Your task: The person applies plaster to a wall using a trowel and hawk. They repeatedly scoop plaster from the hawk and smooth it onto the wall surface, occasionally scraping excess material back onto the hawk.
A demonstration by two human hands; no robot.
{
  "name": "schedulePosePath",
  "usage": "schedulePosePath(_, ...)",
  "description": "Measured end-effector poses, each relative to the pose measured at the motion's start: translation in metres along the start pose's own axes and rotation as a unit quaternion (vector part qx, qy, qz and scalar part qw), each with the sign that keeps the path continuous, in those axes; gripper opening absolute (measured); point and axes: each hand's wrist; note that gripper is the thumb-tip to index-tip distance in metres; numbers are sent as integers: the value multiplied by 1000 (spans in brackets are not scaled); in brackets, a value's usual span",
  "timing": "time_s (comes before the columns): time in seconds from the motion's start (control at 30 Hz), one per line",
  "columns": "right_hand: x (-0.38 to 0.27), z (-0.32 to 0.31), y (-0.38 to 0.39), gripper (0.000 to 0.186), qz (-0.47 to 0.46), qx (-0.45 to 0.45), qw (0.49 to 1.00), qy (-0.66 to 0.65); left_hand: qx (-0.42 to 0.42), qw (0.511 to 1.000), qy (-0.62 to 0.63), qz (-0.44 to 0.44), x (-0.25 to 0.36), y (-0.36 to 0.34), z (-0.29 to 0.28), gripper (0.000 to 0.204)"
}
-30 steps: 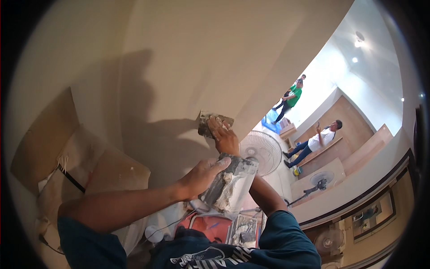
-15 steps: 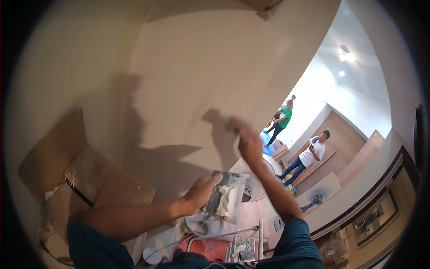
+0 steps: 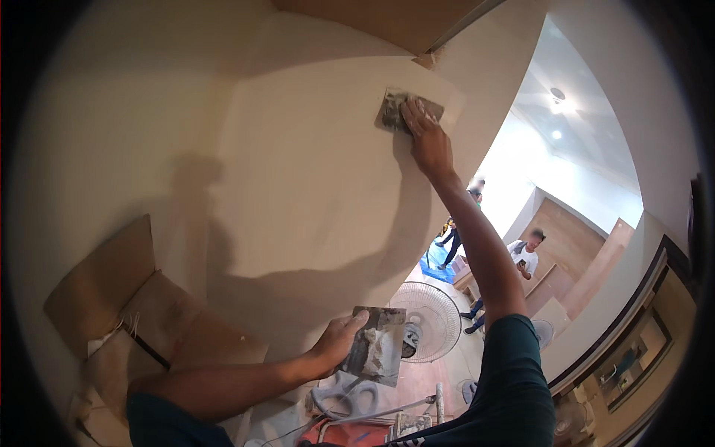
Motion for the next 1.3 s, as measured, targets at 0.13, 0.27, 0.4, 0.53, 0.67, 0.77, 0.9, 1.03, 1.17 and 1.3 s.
schedulePosePath(0.13, -16, -15, 13, 67, 95, -86, 991, -51, 23, 1000, -2, -7, 7, 6, 8, 41)
schedulePosePath(0.27, 11, -23, -31, 62, 86, 20, 996, 12, 4, 1000, 9, -26, 16, 10, 14, 41)
schedulePosePath(0.4, 22, -20, -47, 61, 74, 29, 997, 14, 15, 999, 24, -32, 17, 7, 15, 41)
schedulePosePath(0.53, 4, -9, -22, 61, 74, -11, 997, 7, -1, 1000, 18, -12, 19, 10, 14, 41)
schedulePosePath(0.67, -7, -17, -28, 62, 81, 40, 996, -8, 1, 1000, 6, -17, 9, 5, 7, 42)
schedulePosePath(0.77, 6, -10, -45, 63, 60, 76, 995, 13, 0, 1000, -7, -13, 12, 6, 7, 43)
schedulePosePath(0.9, 24, -2, -60, 64, 58, 114, 991, 37, -1, 1000, -12, -17, 14, 5, 9, 43)
schedulePosePath(1.03, 20, 8, -53, 61, 54, 100, 993, 26, 0, 1000, -26, 5, 14, 5, 10, 43)
schedulePosePath(1.17, 1, -10, -43, 60, 90, 44, 995, -20, 0, 1000, -20, 0, 17, 8, 9, 42)
schedulePosePath(1.3, 15, -7, -49, 62, 55, 92, 994, 23, 1, 1000, -1, 1, 13, 7, 11, 41)
Point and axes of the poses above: each hand's wrist, its own y-axis away from the middle knuckle, its own z-axis out of the palm, x = y × z, and after that the axes turned 1 degree about y, right-handed
